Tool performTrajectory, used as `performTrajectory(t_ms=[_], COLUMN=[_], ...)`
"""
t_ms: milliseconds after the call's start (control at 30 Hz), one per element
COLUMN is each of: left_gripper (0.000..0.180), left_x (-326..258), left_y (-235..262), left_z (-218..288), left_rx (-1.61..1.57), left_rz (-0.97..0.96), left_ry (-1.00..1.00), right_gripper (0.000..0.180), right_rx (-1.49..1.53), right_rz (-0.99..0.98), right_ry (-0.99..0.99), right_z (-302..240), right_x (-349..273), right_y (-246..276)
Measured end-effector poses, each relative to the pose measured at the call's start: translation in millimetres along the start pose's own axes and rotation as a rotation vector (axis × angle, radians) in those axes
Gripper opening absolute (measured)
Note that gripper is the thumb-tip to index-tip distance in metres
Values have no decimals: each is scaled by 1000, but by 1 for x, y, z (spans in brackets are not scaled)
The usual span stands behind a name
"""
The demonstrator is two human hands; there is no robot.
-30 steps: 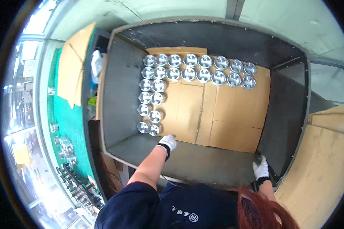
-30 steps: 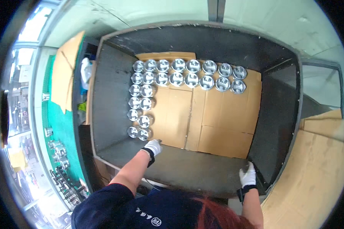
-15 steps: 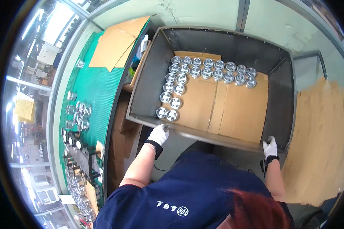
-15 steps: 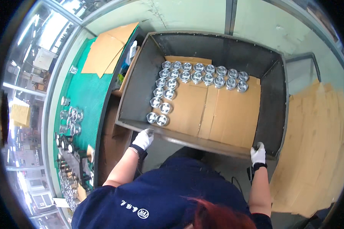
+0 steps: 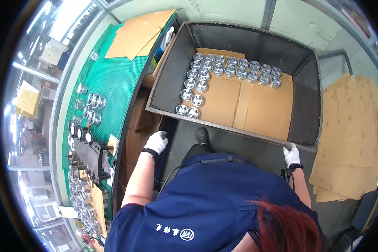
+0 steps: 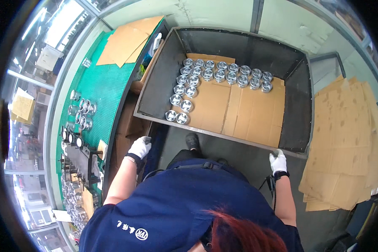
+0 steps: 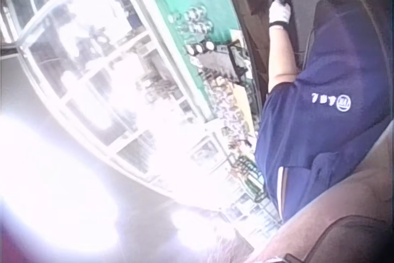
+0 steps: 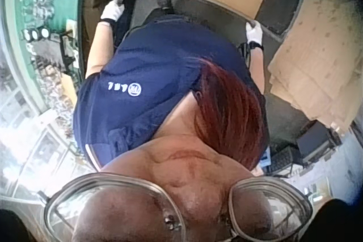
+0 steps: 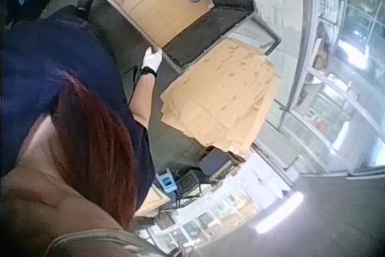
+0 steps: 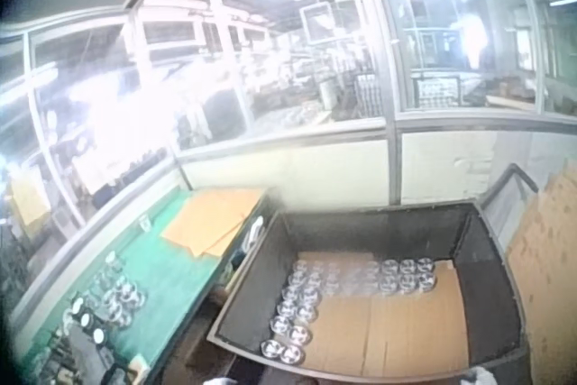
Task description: The person picks up shiny metal cylindrical parts from a cardboard sheet and places them onto a green workbench. They use a dial indicator to measure the parts, adjusting the tool and rotating the parts to check dimensions. The person continues to handle and arrange the metal parts on the workbench.
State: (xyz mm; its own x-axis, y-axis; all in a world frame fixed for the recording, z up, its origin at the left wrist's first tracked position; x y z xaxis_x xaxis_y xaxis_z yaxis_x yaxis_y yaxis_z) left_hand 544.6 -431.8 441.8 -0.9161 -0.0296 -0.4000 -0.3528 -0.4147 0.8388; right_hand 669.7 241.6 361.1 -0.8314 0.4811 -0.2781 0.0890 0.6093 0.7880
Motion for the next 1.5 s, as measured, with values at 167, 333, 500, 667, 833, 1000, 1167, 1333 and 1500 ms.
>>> performTrajectory(t_ms=[167, 333, 500, 667, 833, 1000, 1167, 1333, 1500], left_gripper=[48, 59, 53, 66, 74, 83, 93, 86, 81], left_x=[5, 61, 110, 152, 171, 179, 179, 182, 183], left_y=[72, 177, 280, 346, 368, 352, 367, 355, 381], left_z=[-36, -117, -226, -390, -450, -472, -445, -467, -440], left_rx=[40, -49, -38, 230, 306, 223, 294, 199, 323], left_rz=[266, 673, 649, 566, 127, 245, 204, 136, 167], left_ry=[6, 130, 561, 891, 884, 757, 745, 774, 691], right_gripper=[43, 32, 28, 36, 51, 51, 63, 39, 41], right_rx=[67, -104, -65, -172, -163, -245, -505, -582, -602], right_rz=[-118, -164, -209, -334, -633, -720, -800, -803, -956], right_ry=[15, 96, 203, 669, 1129, 1555, 1533, 1460, 1175], right_z=[-58, -108, -222, -453, -784, -982, -1052, -1066, -1032], right_x=[23, 58, 96, 108, 1, -137, -215, -229, -178], right_y=[-36, -88, -138, -232, -362, -471, -611, -656, -630])
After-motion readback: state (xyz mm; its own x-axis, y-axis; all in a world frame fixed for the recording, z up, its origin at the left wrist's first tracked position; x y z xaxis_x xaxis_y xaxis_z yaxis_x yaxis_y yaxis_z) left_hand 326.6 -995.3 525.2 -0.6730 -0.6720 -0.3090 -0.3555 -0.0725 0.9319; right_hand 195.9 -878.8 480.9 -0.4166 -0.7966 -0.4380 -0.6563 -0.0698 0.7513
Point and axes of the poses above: each hand's wrist, its own x-axis towards the middle knuckle, its own y-axis out of the back of the hand, z = x × y, the point moved 5 cm from there along x, towards the middle knuckle, and after that the axes turned 6 degrees about -y, right-handed, at the moved point
